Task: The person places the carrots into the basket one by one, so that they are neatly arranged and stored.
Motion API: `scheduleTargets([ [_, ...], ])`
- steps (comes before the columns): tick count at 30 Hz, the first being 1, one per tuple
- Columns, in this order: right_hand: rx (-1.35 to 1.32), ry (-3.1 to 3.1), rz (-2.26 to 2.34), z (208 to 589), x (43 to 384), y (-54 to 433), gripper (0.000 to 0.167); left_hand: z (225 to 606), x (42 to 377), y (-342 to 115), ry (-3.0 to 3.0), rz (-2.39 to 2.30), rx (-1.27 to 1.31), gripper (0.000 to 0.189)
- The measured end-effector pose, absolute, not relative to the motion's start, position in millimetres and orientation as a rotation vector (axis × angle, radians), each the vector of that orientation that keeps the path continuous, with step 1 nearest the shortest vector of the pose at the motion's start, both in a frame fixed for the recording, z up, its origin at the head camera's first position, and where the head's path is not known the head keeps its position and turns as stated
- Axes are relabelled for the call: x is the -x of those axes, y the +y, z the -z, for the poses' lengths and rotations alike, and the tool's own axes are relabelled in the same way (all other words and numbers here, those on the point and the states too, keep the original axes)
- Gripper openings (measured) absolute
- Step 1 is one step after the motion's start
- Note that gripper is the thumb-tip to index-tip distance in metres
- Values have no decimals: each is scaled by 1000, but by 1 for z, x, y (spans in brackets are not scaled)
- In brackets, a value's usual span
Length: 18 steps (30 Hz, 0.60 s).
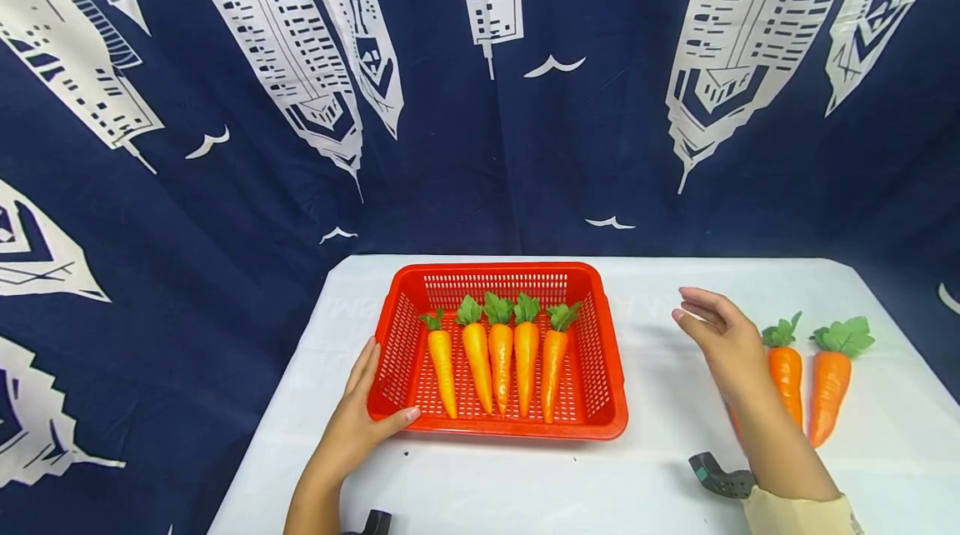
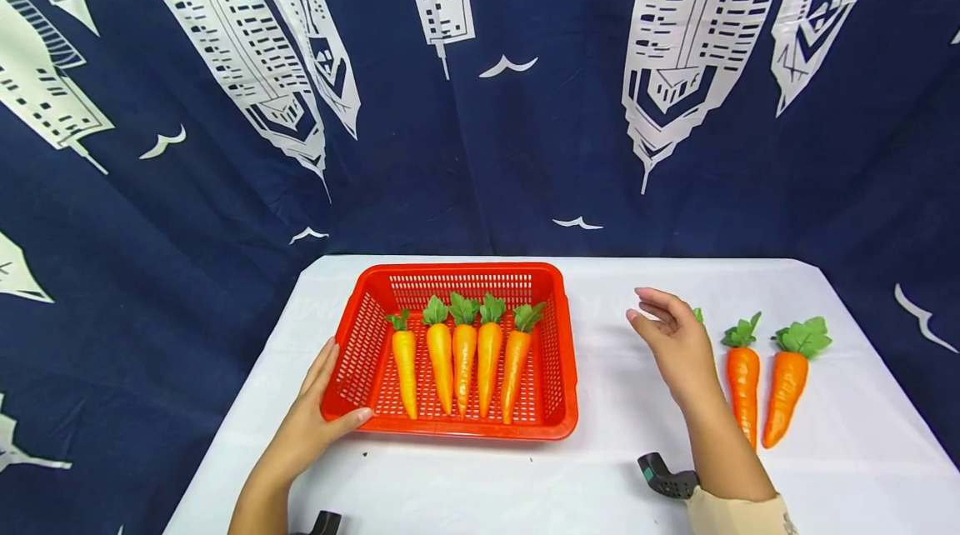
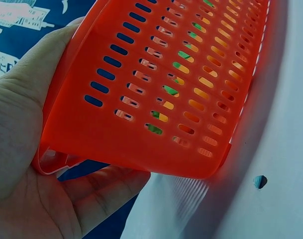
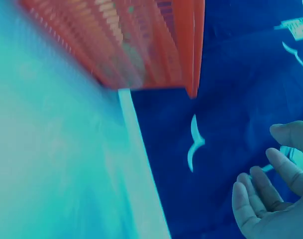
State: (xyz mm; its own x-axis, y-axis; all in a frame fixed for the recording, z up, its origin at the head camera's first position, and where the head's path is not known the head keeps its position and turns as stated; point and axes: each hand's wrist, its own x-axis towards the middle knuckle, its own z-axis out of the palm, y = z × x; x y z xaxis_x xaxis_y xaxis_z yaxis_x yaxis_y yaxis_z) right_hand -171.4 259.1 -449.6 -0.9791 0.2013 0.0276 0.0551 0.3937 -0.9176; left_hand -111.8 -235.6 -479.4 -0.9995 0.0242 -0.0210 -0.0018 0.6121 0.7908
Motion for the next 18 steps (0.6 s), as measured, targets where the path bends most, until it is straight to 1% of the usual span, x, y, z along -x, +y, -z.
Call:
scheduleTargets([
  [5,369,-2578,-1573,459,164,283,62,479,112,-235,2786,-1382,-17,116],
  [11,567,-2650,-1520,470,157,298,68,478,111,-235,2807,-1355,-24,116],
  [18,604,-2673,-1463,484,149,307,69,479,112,-235,2804,-1357,-19,116],
])
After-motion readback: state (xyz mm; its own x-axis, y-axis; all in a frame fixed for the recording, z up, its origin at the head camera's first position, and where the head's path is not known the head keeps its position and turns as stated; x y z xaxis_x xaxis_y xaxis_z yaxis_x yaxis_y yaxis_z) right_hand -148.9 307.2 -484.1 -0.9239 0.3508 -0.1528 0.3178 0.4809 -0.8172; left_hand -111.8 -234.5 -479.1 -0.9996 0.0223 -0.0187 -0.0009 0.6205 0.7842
